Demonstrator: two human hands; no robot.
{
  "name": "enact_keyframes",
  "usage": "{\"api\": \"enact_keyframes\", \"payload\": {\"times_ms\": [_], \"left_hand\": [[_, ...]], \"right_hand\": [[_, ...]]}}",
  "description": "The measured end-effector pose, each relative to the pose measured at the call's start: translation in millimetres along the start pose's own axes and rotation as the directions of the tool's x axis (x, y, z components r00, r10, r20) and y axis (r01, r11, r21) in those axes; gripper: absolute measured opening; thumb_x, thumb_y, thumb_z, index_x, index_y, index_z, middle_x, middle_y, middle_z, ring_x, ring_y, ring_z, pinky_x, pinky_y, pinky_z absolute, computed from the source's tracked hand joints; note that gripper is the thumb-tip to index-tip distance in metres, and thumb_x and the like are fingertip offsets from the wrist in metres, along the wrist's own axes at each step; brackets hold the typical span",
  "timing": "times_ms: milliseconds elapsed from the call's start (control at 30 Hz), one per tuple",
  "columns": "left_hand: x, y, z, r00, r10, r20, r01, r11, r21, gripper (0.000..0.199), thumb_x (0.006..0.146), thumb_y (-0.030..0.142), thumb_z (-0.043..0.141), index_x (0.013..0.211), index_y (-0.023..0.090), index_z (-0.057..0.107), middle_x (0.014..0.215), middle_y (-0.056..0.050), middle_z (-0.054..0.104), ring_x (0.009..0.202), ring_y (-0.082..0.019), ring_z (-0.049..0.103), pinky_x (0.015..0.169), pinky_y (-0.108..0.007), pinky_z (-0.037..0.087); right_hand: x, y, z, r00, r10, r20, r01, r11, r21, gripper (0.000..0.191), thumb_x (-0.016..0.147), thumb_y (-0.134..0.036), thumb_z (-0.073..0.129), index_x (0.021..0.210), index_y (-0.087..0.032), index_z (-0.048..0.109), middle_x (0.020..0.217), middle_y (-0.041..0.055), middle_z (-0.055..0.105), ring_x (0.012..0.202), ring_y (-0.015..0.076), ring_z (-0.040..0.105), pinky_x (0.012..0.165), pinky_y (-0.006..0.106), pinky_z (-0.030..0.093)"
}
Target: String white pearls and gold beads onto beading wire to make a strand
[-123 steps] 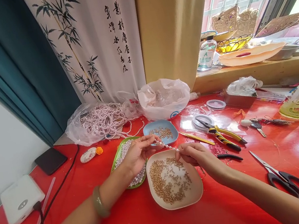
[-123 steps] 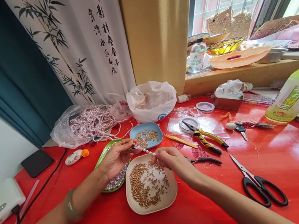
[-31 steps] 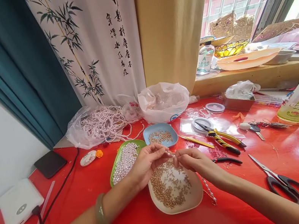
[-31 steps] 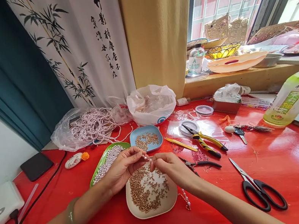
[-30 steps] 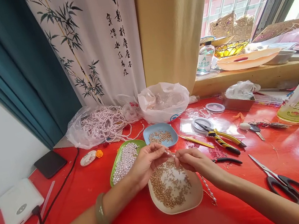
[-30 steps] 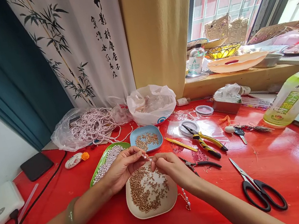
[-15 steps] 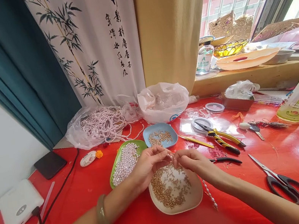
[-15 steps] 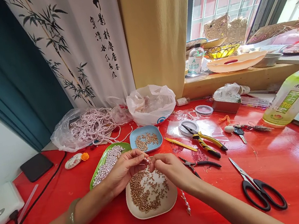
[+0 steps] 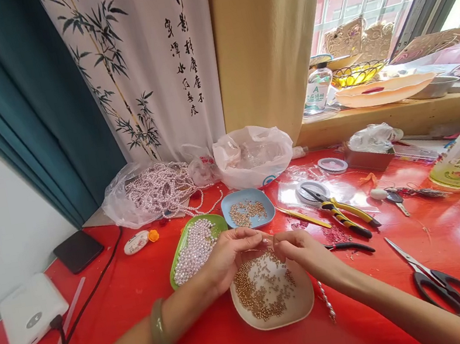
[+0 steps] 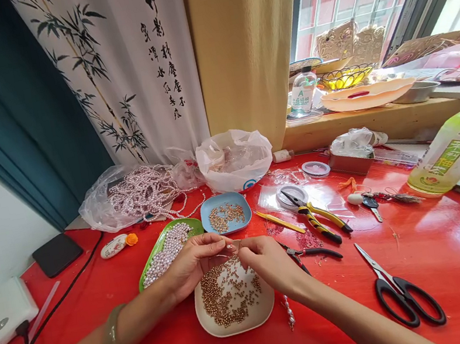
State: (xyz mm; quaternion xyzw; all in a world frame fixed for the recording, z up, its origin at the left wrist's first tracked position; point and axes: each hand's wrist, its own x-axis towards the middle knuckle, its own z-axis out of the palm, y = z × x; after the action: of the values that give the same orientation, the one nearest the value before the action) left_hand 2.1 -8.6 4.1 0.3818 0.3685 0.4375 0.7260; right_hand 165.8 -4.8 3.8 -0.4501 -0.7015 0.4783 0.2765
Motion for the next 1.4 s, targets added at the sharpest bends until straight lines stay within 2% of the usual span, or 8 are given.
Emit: {"api": "enact_keyframes", "payload": {"times_ms": [133, 300, 533, 733, 933, 1067, 1200, 1400], "left_hand": [[-0.3, 0.6, 0.1, 1.0, -0.002, -0.019, 0.002, 1.0, 0.012, 0.008, 0.061, 0.018, 0.069, 0.067, 0.012, 0.068, 0.073, -0.005, 0.066, 0.069, -0.012, 0.057, 0.068, -0.022, 0.043], [-1.3, 0.2, -0.7, 1.0, -0.002, 0.004, 0.002, 0.999, 0.038, 0.009, 0.061, 0.019, 0.068, 0.068, 0.013, 0.069, 0.073, -0.005, 0.065, 0.072, -0.013, 0.056, 0.067, -0.023, 0.042], [-2.4, 1.0, 0.8, 0.999, 0.011, 0.03, -0.013, 0.998, 0.056, 0.01, 0.062, 0.019, 0.068, 0.07, 0.013, 0.069, 0.073, -0.005, 0.065, 0.071, -0.012, 0.055, 0.066, -0.022, 0.042], [-0.2, -0.6, -0.9, 1.0, -0.006, -0.02, 0.007, 0.997, 0.073, 0.015, 0.061, 0.023, 0.069, 0.072, 0.013, 0.07, 0.071, -0.005, 0.064, 0.064, -0.01, 0.054, 0.063, -0.021, 0.041], [1.3, -0.7, -2.5, 0.999, 0.032, -0.032, -0.028, 0.992, 0.126, 0.014, 0.061, 0.025, 0.069, 0.07, 0.014, 0.069, 0.073, -0.004, 0.064, 0.068, -0.012, 0.055, 0.065, -0.021, 0.04], [-0.6, -1.0, 0.6, 0.996, 0.07, -0.048, -0.057, 0.972, 0.226, 0.014, 0.061, 0.026, 0.069, 0.068, 0.014, 0.068, 0.07, -0.004, 0.064, 0.066, -0.012, 0.054, 0.065, -0.022, 0.04], [-4.2, -1.0, 5.2, 0.995, 0.094, 0.027, -0.098, 0.945, 0.311, 0.018, 0.062, 0.03, 0.069, 0.067, 0.013, 0.068, 0.066, -0.003, 0.062, 0.064, -0.012, 0.052, 0.062, -0.022, 0.038], [-5.8, -0.2, 9.6, 0.992, 0.106, 0.061, -0.121, 0.929, 0.349, 0.02, 0.06, 0.032, 0.07, 0.066, 0.013, 0.069, 0.065, -0.003, 0.063, 0.063, -0.013, 0.054, 0.064, -0.024, 0.039]], "right_hand": [[-2.0, -1.0, -0.5, 1.0, -0.01, 0.0, 0.01, 1.0, -0.024, 0.021, 0.069, -0.02, 0.036, 0.048, -0.018, 0.038, 0.051, -0.0038, 0.035, 0.052, 0.0113, 0.034, 0.052, 0.025, 0.027], [-2.4, -5.2, 1.2, 1.0, 0.004, -0.006, -0.004, 0.997, -0.083, 0.036, 0.078, -0.037, 0.037, 0.047, -0.018, 0.037, 0.049, -0.0042, 0.034, 0.049, 0.0105, 0.033, 0.052, 0.025, 0.026], [-1.4, 0.4, 0.8, 1.0, 0.02, 0.007, -0.02, 0.998, -0.066, 0.023, 0.068, -0.018, 0.037, 0.045, -0.018, 0.037, 0.048, -0.0045, 0.032, 0.049, 0.0099, 0.031, 0.049, 0.024, 0.024], [-4.5, -5.1, -2.2, 0.999, 0.024, 0.032, -0.023, 0.999, -0.024, 0.033, 0.078, -0.026, 0.034, 0.051, -0.016, 0.05, 0.046, -0.0045, 0.034, 0.046, 0.0099, 0.034, 0.048, 0.024, 0.027], [-1.7, -5.6, -3.3, 0.985, -0.148, -0.093, 0.145, 0.989, -0.038, 0.027, 0.082, -0.034, 0.04, 0.073, -0.016, 0.058, 0.073, 0.0021, 0.059, 0.07, 0.016, 0.052, 0.064, 0.028, 0.039], [-1.6, -3.9, -3.7, 0.952, -0.241, -0.187, 0.234, 0.971, -0.055, 0.02, 0.08, -0.033, 0.048, 0.092, -0.02, 0.058, 0.088, 0.0044, 0.06, 0.078, 0.0165, 0.054, 0.068, 0.029, 0.042], [-4.2, -9.3, -3.2, 0.926, -0.351, -0.138, 0.332, 0.933, -0.14, 0.014, 0.079, -0.03, 0.052, 0.082, -0.021, 0.061, 0.081, 0.0028, 0.058, 0.07, 0.0141, 0.051, 0.059, 0.026, 0.04], [-3.9, -12.7, -2.0, 0.936, -0.329, -0.125, 0.305, 0.935, -0.179, 0.013, 0.079, -0.027, 0.051, 0.07, -0.019, 0.057, 0.072, 0.0019, 0.054, 0.064, 0.0134, 0.049, 0.054, 0.025, 0.037]]}}
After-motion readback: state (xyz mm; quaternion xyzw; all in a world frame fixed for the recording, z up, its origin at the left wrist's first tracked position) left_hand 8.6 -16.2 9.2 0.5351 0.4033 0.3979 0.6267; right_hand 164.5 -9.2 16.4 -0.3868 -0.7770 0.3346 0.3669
